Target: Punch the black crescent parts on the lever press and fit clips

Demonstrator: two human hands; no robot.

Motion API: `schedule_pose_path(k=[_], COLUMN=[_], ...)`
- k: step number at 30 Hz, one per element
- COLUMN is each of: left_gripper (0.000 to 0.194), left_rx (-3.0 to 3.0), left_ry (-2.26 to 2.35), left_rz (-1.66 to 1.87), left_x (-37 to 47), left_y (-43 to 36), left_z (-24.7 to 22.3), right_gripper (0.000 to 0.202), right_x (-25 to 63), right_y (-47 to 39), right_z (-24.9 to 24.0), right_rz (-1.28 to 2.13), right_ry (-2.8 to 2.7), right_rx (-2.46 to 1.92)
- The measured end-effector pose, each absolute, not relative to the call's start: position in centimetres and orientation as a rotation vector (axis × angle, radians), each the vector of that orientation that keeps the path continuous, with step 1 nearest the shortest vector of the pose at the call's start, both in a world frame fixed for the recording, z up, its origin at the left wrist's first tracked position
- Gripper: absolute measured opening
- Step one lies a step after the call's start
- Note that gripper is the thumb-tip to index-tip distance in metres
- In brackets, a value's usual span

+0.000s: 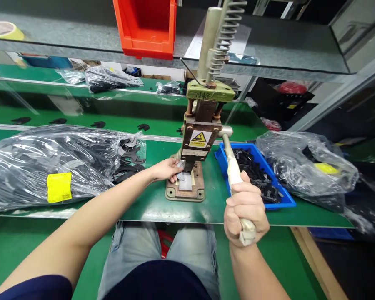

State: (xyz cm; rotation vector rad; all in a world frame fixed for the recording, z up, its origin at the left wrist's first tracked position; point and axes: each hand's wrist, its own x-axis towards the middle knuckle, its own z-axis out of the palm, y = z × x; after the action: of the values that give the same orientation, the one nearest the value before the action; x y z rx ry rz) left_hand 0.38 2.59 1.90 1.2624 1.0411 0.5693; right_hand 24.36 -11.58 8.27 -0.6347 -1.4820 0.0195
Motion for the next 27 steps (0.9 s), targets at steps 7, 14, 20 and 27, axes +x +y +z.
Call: schedule_pose_path(k=[7, 14, 20, 27], left_gripper=[0.031, 0.031, 0.024, 0.028], left_rx=[1.278, 1.283, 1.465, 2.246], left_ry=[1.194, 1.275, 1.119, 1.767], left_rz=[0.325, 0.254, 0.589, 0.344], left_x=[1.2, 2.1, 0.8, -12.6], left_y=[3.8, 3.6, 0.5, 3.8], left_z=[3.1, 4.3, 3.3, 3.8], right_gripper=[0.014, 0.018, 0.019, 0.017], right_x=[24.2, 24.5, 24.5, 24.4], right_y=[-11.5, -11.3, -11.1, -11.0], right_z=[8.2, 8.2, 8.3, 8.3], right_rz=[0.030, 0.008, -0.042, -0.006], right_ry=[-1.465, -1.479, -1.437, -1.450], right_rx=[-0.606, -0.623, -0.619, -0.625])
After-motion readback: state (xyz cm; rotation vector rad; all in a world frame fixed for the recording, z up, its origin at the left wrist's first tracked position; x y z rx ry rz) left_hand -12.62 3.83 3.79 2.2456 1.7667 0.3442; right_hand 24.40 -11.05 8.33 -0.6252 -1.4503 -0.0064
